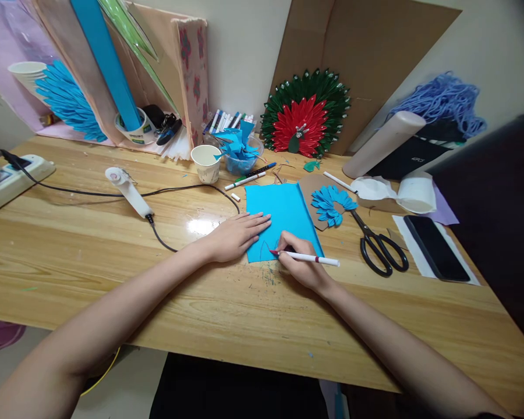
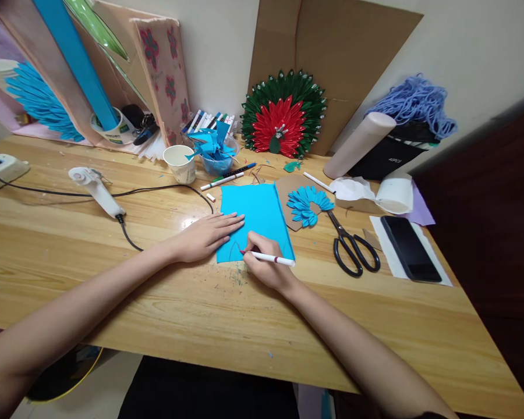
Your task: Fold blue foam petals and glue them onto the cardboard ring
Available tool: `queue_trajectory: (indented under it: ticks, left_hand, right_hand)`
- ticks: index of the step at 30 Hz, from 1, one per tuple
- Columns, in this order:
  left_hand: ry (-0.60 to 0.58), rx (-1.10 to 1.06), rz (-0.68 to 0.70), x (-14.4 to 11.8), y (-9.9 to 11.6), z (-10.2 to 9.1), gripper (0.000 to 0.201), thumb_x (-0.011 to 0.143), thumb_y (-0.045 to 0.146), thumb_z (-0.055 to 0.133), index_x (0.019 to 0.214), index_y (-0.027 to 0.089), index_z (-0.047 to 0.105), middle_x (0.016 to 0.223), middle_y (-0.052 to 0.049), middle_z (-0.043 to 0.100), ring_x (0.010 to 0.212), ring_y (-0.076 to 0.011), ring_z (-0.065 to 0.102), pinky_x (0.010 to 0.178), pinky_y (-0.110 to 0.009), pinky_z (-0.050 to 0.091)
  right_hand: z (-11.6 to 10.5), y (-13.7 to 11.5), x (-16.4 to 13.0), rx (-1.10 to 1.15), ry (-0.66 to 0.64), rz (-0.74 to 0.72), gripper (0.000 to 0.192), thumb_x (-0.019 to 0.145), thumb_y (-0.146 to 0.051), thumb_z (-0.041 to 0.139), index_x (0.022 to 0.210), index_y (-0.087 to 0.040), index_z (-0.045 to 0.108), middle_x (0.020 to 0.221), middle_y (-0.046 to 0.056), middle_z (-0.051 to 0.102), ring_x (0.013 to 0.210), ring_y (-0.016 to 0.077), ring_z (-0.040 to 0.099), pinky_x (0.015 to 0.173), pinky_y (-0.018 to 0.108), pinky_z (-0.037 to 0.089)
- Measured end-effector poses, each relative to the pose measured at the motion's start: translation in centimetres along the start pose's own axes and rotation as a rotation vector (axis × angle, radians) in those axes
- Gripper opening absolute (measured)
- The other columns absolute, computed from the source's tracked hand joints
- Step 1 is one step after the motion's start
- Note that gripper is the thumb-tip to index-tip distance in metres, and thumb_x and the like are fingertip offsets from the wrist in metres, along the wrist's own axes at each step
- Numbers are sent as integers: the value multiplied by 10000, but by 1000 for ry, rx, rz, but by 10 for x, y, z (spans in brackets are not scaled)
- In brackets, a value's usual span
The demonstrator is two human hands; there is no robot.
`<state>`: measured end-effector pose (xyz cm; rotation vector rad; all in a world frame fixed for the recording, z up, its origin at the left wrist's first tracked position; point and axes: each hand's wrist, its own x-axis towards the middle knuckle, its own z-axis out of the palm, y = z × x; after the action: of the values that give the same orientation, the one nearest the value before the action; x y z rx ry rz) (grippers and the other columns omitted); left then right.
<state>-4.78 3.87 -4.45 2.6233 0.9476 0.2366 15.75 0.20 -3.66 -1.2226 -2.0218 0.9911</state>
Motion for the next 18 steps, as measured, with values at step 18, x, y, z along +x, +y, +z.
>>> queue_trajectory:
  ticks: [18]
  left_hand:
    - [111,9,-48,-3,3,-4,443,928,281,305,1349,161,365,1358,-102,412,1219,-218,382,1012,-369,309]
  right_hand:
    - [8,2,-2,229,41,126,106,819,-301,498,817,-195,508,736,3,549,656,141,492,571,252,370]
